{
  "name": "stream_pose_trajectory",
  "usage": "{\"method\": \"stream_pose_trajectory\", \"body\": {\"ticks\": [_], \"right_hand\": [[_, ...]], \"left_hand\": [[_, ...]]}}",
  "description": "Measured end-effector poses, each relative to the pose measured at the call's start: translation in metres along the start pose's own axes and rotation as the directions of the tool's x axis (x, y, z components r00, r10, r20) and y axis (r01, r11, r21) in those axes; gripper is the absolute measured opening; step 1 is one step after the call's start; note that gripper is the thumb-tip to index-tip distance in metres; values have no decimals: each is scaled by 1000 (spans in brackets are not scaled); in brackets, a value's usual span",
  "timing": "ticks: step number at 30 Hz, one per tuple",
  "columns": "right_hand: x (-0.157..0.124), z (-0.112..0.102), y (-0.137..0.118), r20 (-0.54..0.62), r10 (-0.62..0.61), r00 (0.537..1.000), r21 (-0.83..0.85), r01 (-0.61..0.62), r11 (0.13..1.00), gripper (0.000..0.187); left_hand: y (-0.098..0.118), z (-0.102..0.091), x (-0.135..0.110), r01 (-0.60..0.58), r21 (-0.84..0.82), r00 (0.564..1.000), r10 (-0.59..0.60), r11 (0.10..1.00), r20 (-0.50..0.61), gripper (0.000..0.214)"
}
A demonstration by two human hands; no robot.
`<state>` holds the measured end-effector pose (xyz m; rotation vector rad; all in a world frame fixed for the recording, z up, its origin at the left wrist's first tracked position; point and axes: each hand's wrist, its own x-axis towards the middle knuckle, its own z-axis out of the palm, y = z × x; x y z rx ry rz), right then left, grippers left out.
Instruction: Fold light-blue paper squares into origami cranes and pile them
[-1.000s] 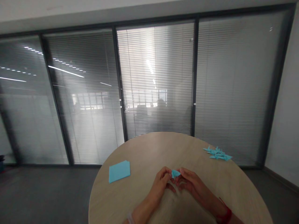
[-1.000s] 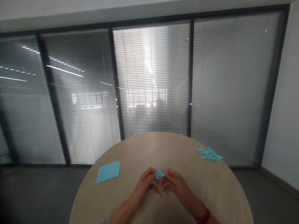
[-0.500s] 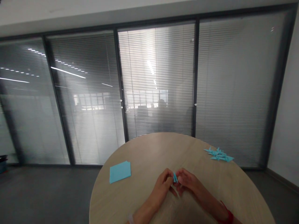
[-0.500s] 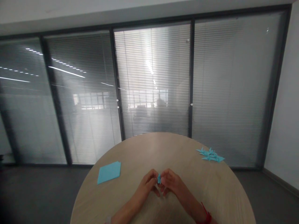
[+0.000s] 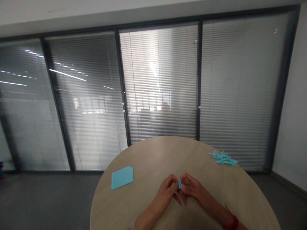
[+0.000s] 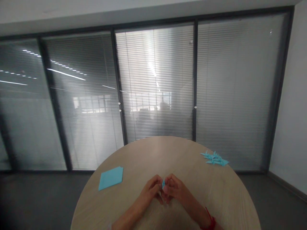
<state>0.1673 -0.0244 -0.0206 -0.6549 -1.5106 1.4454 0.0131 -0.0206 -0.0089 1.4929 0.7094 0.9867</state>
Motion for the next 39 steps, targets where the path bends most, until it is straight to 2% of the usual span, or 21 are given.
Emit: {"method": "stream_pose_trajectory", "body": {"ticks": [8,13,22,29,35,39], "right_hand": [[1,0,13,24,-38,999,-32,39,999,49],[-1,3,8,39,-38,998,-45,40,998,47],[2,-4,11,-26,-39,999,-69,37,997,48],[-6,6,-11,-39,-14,999,-47,12,999,42],[-6,5,-9,-48,-32,998,-79,28,996,38],[-8,5,-5,-73,-86,994,-225,68,972,35]], "left_hand": [[6,2,-10,-41,231,998,48,972,-26,13],[5,2,-11,-39,189,999,40,981,-4,13],[1,-1,-5,-39,71,999,41,997,-21,26],[4,-1,-5,-33,-7,999,33,999,-12,29],[3,-1,-4,-31,6,999,31,999,-18,26],[1,1,-4,-24,117,997,33,993,-75,19]]}}
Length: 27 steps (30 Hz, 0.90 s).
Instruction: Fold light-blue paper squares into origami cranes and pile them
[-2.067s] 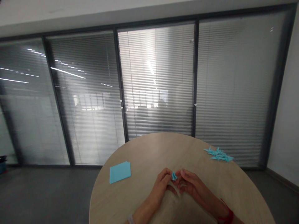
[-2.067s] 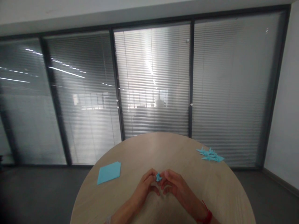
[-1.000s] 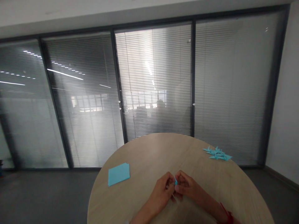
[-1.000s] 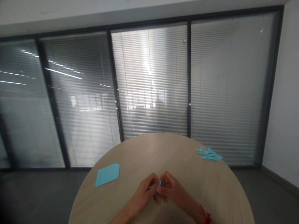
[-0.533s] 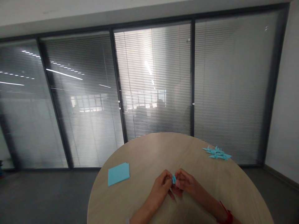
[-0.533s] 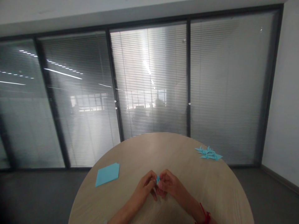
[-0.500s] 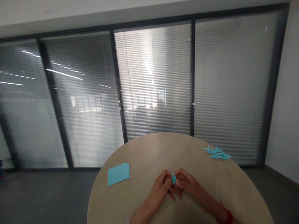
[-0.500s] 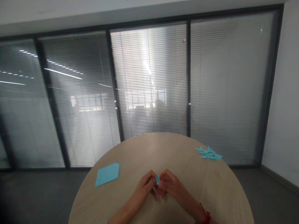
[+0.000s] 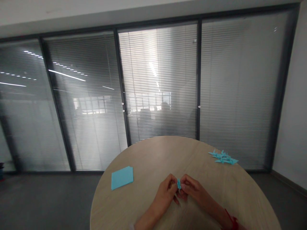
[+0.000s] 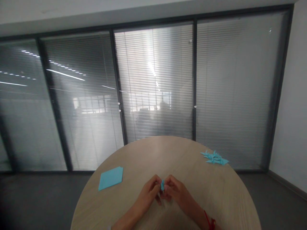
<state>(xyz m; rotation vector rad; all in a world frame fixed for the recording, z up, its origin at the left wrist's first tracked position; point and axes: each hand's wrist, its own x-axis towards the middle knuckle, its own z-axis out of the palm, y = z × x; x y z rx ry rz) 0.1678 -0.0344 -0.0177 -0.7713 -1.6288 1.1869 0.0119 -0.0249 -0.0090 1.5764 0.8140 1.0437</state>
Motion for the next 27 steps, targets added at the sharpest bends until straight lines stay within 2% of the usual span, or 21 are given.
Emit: {"method": "stream_pose_trajectory", "body": {"ticks": [5,11,15,17,23,27], "right_hand": [[-4,2,-3,-37,-26,999,-176,19,984,33],[1,-3,-4,-169,-52,984,-91,37,995,36],[5,-7,3,-225,-19,974,-64,5,998,36],[6,-6,6,-243,-16,970,-106,-10,994,35],[-1,1,4,-244,-65,967,-224,9,975,24],[-4,5,-1,-185,-69,980,-230,25,973,24]], "left_hand": [[-4,-1,0,0,77,1000,2,997,-20,15],[-2,-6,2,-6,-114,998,-1,994,-61,22],[-2,-7,2,-17,-219,999,6,976,-48,26],[-2,-6,1,-21,-183,999,15,983,-35,27],[-4,2,-1,20,72,1000,-20,997,-2,18],[-4,4,-1,45,123,999,-45,991,-6,14]]}}
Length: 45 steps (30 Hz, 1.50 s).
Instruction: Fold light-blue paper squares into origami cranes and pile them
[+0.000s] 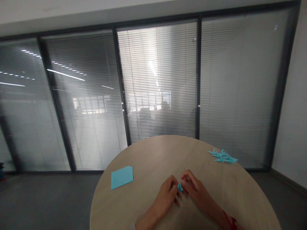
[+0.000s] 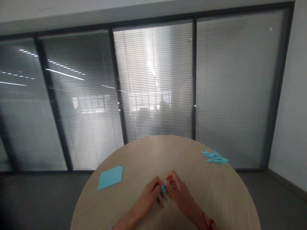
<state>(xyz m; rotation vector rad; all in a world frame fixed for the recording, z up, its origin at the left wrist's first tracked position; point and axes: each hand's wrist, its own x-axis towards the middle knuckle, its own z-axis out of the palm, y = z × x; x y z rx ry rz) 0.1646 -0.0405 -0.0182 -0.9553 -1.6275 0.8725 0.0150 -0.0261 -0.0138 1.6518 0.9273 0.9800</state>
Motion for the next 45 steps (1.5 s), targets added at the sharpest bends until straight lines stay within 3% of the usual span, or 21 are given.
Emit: {"method": "stream_pose_trajectory", "body": {"ticks": [12,34,45], "right_hand": [[6,0,15,140,21,990,220,-52,974,35],[6,-2,6,204,-24,979,303,-40,952,32],[4,-3,5,204,1,979,230,-49,972,35]], "left_hand": [[2,-4,1,16,-136,1000,-16,991,0,25],[6,-3,-3,-13,-170,996,28,985,85,25],[-2,-3,-2,6,-100,994,5,995,109,20]]}}
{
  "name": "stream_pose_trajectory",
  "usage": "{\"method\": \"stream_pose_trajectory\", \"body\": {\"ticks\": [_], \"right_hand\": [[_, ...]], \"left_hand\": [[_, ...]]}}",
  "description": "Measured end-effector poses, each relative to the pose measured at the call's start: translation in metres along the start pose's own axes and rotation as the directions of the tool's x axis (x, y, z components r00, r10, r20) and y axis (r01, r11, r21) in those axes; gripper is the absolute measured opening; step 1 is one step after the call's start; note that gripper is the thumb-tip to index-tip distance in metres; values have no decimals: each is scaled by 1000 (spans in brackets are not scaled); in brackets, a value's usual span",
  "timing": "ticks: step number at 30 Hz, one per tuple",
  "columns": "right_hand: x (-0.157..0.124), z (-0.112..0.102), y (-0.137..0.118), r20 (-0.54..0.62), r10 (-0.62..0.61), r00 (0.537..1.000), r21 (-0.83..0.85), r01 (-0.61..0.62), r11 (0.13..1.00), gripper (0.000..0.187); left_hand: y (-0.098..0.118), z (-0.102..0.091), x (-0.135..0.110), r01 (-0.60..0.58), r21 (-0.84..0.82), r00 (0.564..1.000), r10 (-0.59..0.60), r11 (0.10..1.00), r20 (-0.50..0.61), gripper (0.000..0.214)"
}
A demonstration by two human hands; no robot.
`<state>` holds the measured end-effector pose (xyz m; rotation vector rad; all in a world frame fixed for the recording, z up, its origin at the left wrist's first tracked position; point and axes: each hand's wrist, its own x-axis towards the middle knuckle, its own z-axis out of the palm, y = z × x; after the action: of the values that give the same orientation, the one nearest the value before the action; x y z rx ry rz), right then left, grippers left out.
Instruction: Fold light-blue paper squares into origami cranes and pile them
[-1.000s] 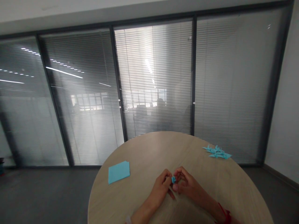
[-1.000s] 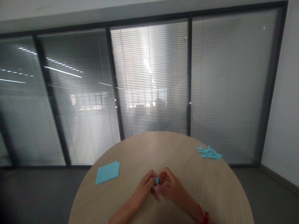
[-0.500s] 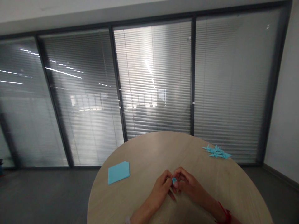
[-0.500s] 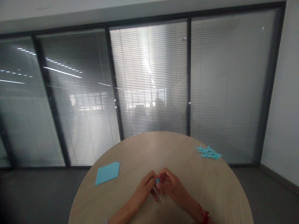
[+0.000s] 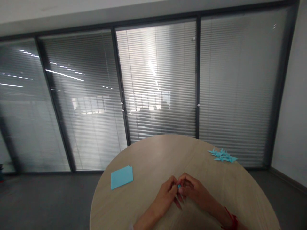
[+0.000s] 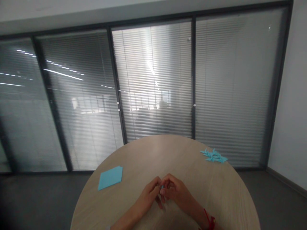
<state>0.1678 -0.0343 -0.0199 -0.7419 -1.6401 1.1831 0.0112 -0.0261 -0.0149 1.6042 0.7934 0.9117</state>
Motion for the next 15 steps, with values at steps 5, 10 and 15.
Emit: {"method": "stream_pose_trajectory", "body": {"ticks": [5,10,15], "right_hand": [[0,0,-7,-55,-13,998,-55,10,998,34],[0,-4,-10,-111,-43,993,-114,30,993,33],[1,-8,-7,-132,-58,990,-120,42,992,36]], "left_hand": [[6,0,-2,-36,-43,999,36,998,11,23],[7,-1,-2,-49,-85,999,48,995,-8,26],[7,0,-2,-73,-135,997,72,988,-9,31]]}}
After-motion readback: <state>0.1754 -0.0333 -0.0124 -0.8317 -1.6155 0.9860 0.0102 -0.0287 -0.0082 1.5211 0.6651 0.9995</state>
